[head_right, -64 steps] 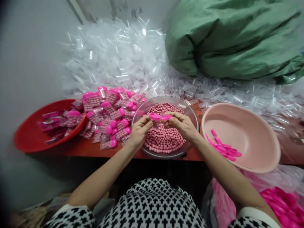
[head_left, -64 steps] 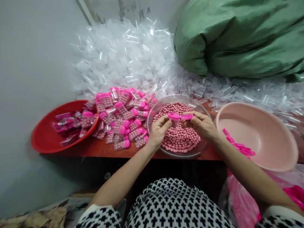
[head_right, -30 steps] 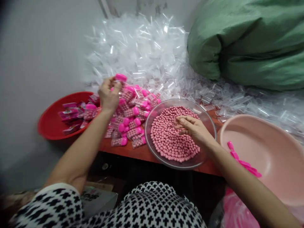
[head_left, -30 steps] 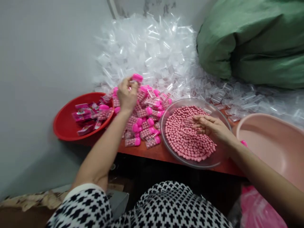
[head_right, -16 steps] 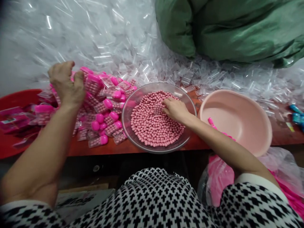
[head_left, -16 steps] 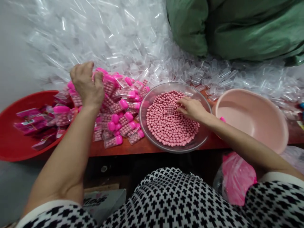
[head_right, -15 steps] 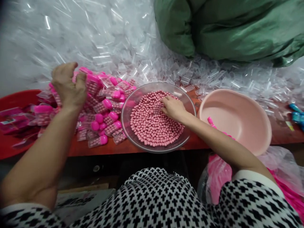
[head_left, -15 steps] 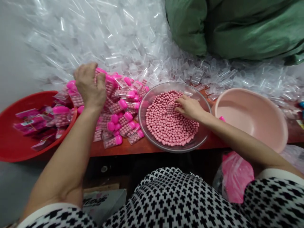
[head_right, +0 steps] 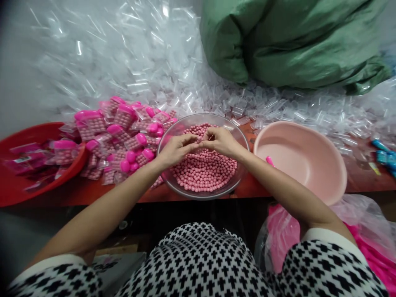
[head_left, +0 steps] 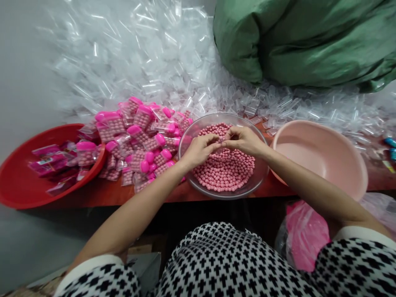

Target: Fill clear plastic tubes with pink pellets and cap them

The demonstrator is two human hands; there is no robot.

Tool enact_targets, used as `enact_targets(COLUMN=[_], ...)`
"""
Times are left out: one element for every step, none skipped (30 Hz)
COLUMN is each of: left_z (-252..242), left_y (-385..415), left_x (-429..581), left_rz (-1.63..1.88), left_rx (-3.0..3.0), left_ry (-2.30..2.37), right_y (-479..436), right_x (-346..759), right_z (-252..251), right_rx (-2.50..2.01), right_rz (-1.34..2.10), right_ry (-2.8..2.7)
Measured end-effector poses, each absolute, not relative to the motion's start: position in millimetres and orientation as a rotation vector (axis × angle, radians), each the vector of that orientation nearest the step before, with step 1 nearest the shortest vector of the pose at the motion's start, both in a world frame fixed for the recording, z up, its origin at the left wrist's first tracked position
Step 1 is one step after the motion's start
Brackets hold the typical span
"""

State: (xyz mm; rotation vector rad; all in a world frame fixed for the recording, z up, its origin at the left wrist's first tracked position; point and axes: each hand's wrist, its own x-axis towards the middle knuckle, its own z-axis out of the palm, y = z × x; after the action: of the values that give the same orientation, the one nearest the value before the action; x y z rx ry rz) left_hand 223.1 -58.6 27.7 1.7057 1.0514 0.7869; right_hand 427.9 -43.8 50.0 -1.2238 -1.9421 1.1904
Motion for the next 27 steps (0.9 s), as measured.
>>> enact_targets(left_z=[28,28,29,31,32,33,34,35,35,34,33,32,30,28,27,25,24,24,23,23,22,22,22,21,20,20,19], left_y=[-60,-61,-63,-65,-67,-69,-70,-71,-71,-71,-72,-72,-72,-72,-71,-71,-71,-71,-70,-70,-70,-70,-69,-69,-69,-68,-68], left_x=[224,224,225,225,226,226,227,227,228,228,229,229,229,229,229,229,229,229,228,228,228,227,227,226,226,226,226], left_rz=[0.814,0.829,0.836,0.832,0.823,0.813,0.8,0.787,0.779,0.775,0.78,0.782,0.783,0.787,0.792,0.796,0.799,0.798,0.795,0.79,0.788,0.791,0.798,0.803,0.806,0.806,0.803], left_rx=[1.562,1.431,1.32,1.237,1.18,1.143,1.121,1.108,1.102,1.104,1.112,1.123,1.135,1.142,1.146,1.147,1.151,1.161,1.175,1.191,1.207,1.219,1.226,1.228,1.228,1.227,1.225], left_ry=[0.973,0.916,0.885,0.874,0.876,0.878,0.877,0.872,0.867,0.864,0.865,0.87,0.88,0.892,0.902,0.906,0.902,0.892,0.88,0.873,0.875,0.886,0.905,0.925,0.942,0.953,0.957], right_y=[-46,-47,-48,-48,-48,-47,-47,-47,-47,-47,-48,-49,-51,-52,-53,-54,-55,-55,-55,-55,-56,-56,-56,-56,-56,-56,-55], right_x=[432,435,439,442,445,448,449,450,451,451,451,450,450,450,450,450,450,450,450,450,451,451,452,452,452,452,452], right_z=[55,59,63,66,68,69,68,67,65,63,60,57,54,51,48,46,44,44,43,44,44,45,45,45,44,43,42], right_rx=[-1.159,-1.099,-1.043,-0.989,-0.941,-0.903,-0.878,-0.868,-0.868,-0.873,-0.882,-0.893,-0.903,-0.91,-0.911,-0.908,-0.899,-0.889,-0.883,-0.882,-0.882,-0.884,-0.888,-0.892,-0.899,-0.908,-0.918], right_rz=[1.211,1.212,1.199,1.18,1.166,1.161,1.165,1.177,1.197,1.22,1.238,1.25,1.254,1.258,1.268,1.285,1.299,1.301,1.288,1.261,1.23,1.218,1.244,1.302,1.369,1.428,1.467], right_ry=[-1.939,-1.959,-2.0,-2.052,-2.11,-2.162,-2.201,-2.223,-2.231,-2.229,-2.224,-2.219,-2.21,-2.188,-2.156,-2.121,-2.097,-2.088,-2.1,-2.128,-2.155,-2.166,-2.159,-2.137,-2.1,-2.058,-2.022])
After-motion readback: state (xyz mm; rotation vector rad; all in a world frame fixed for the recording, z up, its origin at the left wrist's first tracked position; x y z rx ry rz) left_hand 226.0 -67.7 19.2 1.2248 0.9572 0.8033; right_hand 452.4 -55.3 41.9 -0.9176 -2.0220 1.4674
